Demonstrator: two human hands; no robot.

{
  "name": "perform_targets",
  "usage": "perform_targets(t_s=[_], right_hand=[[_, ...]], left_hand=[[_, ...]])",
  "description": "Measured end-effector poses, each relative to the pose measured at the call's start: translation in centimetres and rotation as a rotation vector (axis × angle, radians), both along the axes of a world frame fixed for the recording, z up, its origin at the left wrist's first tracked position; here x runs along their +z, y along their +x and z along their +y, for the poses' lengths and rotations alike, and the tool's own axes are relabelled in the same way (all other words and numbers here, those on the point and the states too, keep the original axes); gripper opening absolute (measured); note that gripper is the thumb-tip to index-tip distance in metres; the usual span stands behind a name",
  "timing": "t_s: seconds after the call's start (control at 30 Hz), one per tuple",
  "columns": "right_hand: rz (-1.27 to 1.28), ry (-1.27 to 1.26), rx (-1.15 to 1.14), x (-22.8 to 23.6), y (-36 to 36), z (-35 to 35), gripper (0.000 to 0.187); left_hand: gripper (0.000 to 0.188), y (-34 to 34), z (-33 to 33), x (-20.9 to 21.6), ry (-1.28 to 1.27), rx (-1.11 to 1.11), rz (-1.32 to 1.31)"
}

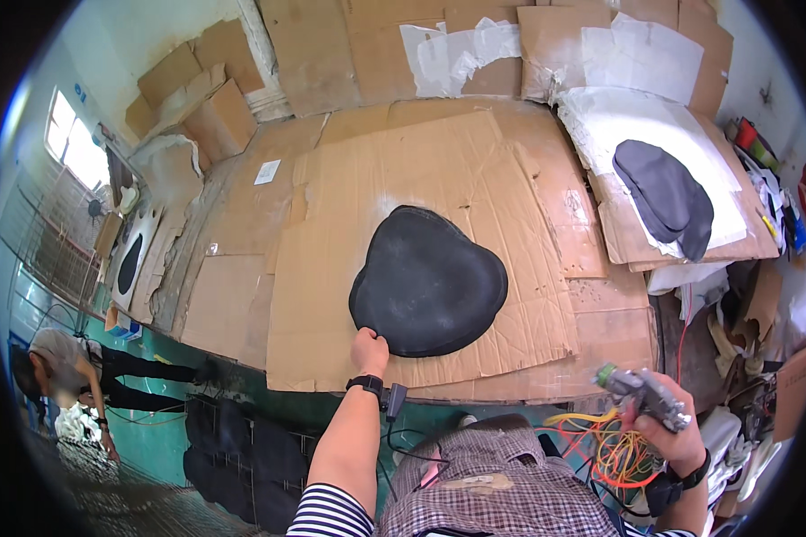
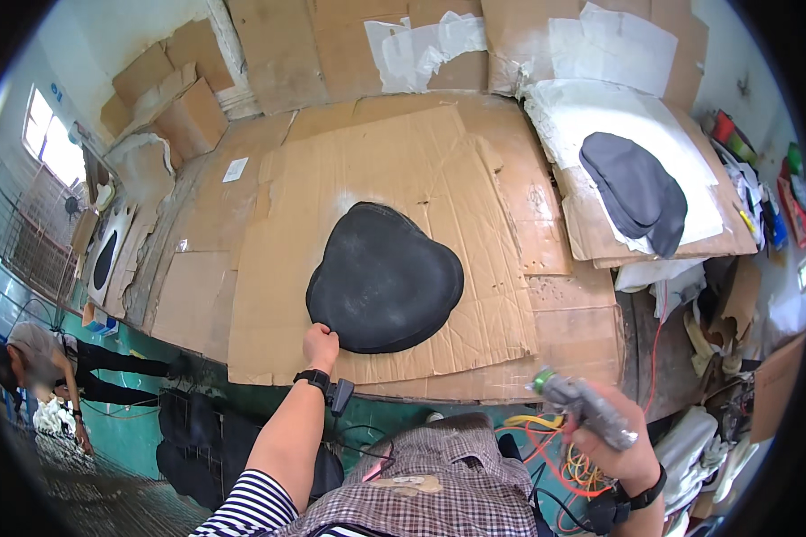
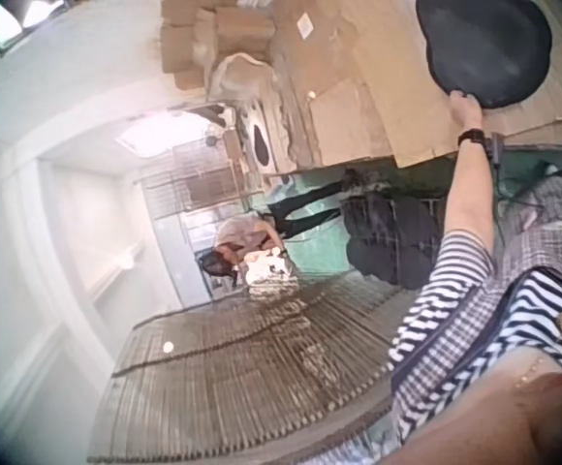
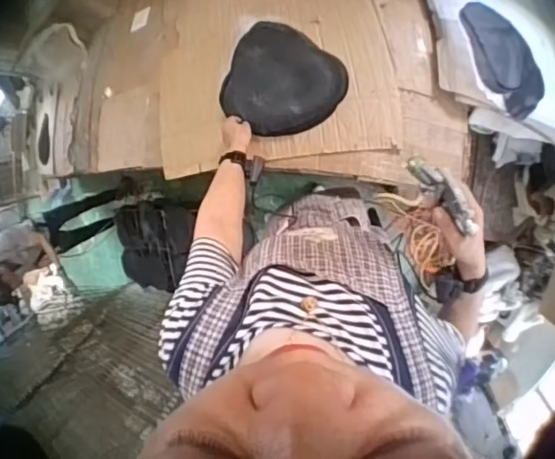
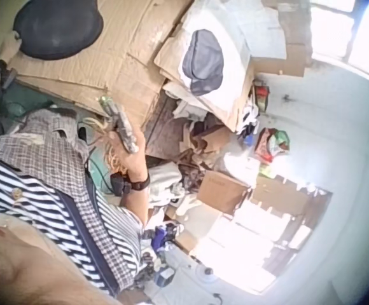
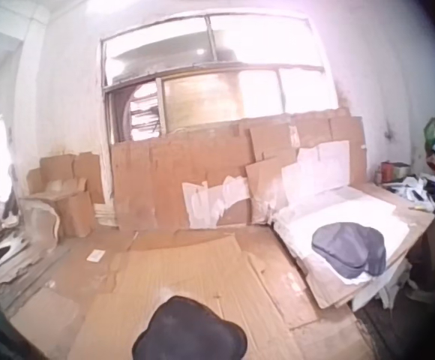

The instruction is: The person assembles black shoe insoles by picking up a base piece and a top piece, pressing them together, and placing the finished unit on a wire rack. The person repeats this process multiple times, handling the parts by hand and using a handheld tool to apply adhesive or seal the edges.

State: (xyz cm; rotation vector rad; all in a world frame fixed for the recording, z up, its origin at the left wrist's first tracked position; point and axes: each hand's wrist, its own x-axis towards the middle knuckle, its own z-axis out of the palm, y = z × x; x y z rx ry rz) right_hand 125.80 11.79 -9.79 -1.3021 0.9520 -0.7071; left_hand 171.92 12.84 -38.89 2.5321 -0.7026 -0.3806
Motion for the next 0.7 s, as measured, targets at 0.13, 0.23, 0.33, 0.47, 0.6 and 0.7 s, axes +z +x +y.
perform_targets(t_s=[0.13,0.23,0.33,0.47,0.6,0.7], right_hand=[[0.031,-0.020,0.128,0.1,-0.9,0.2,0.055],[-0.036,-0.051,0.082,-1.2,0.1,0.2,0.059],[-0.039,-0.097,-0.028,-0.5,1.4,-0.3,0.062],[0.007,-0.060,-0.026,-0.5,-0.9,-0.1,0.061],[0.013,-0.001,0.094,-0.4,-1.5,0.6,0.059],[-0.091,-0.018,0.017,-1.0,0.9,0.4,0.063]], left_hand=[[0.009,0.2,-0.3,-0.3,-0.035,0.010,0.015],[0.008,0.4,-0.8,0.5,-0.066,0.065,0.068],[0.005,0.8,-1.0,-0.1,-0.258,0.141,0.292],[0.005,0.0,-1.2,1.6,-0.561,0.345,0.751],[0.016,0.4,-1.1,0.5,-0.700,0.408,1.044],[0.025,0.3,-1.0,0.0,-0.790,0.508,1.125]])
